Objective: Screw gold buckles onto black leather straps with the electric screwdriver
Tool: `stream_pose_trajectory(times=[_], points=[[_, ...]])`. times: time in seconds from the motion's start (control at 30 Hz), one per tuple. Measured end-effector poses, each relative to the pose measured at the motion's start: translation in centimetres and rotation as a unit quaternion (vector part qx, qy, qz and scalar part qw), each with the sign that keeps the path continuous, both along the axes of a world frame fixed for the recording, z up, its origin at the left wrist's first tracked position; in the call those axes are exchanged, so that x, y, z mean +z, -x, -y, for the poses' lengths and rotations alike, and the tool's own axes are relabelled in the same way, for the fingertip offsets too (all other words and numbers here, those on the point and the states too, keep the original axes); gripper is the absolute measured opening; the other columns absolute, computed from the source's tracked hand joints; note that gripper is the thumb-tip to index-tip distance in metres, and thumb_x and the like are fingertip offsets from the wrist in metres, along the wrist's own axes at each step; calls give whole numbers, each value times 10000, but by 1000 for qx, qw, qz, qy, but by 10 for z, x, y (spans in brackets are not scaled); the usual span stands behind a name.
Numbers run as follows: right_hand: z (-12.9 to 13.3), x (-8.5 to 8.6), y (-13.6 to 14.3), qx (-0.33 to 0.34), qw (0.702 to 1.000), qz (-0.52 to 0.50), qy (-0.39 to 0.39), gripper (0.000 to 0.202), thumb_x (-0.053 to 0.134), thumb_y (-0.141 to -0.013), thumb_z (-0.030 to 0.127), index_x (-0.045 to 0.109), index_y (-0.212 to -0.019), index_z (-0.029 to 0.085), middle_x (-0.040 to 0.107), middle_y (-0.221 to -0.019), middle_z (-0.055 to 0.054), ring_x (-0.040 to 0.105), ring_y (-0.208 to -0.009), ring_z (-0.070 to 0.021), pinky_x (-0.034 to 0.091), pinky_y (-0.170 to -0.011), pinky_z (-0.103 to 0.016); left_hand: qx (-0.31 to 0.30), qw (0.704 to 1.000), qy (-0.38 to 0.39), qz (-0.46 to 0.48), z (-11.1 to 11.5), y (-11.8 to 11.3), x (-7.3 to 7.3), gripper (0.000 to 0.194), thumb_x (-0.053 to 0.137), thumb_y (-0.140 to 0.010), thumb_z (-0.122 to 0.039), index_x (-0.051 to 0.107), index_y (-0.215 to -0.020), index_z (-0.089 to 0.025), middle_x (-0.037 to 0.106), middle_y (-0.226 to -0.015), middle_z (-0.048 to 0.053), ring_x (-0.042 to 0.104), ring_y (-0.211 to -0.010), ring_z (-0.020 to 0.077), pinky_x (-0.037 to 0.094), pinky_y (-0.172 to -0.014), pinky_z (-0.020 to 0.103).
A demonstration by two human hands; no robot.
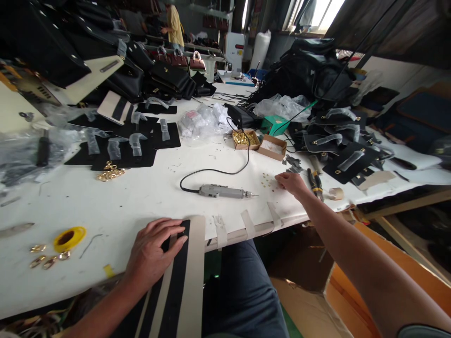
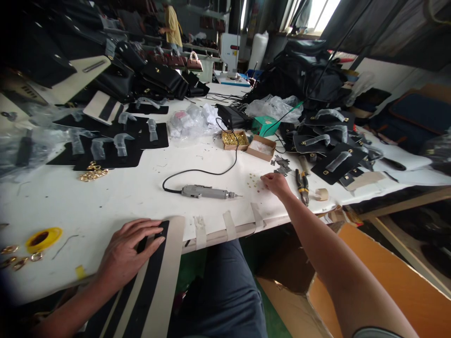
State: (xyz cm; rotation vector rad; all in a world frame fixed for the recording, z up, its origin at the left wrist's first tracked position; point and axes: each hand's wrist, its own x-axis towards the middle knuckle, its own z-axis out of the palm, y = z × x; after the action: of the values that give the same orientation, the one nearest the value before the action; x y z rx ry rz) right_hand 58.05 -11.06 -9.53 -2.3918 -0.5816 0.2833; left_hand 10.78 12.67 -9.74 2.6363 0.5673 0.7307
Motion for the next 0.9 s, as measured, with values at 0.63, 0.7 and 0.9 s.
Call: stream_pose_trajectory(times=[0.63,0.7,0.9], points=[[-3,6,-32,-15,985,97,141,289,681,-799,383,847,-988,242,805,-1029,-74,679,-919,-260,453,-732,-319,1,1000,-3,-8,0,0,0,180,687,-945,-409,791,-1014,-280,806,-1161,28,695,-1176,290,543,-1042,466],[-6,9,-33,-10,984,94,151,262,692,-775,357,840,-954,237,799,-1001,-77,669,-916,-259,441,-726,-315,3,1000,-3,-8,1,0,1,177,687,-942,-406,790,-1014,-282,807,-1158,27,697,-1177,290,544,-1044,468],[-8,13,-28,28,992,27,122,261,641,-814,374,791,-869,167,731,-744,-81,626,-705,-199,447,-643,-292,5,1000,-4,-8,1,1,0,160,694,-940,-389,785,-1020,-285,804,-1160,27,685,-1183,299,540,-1031,482]])
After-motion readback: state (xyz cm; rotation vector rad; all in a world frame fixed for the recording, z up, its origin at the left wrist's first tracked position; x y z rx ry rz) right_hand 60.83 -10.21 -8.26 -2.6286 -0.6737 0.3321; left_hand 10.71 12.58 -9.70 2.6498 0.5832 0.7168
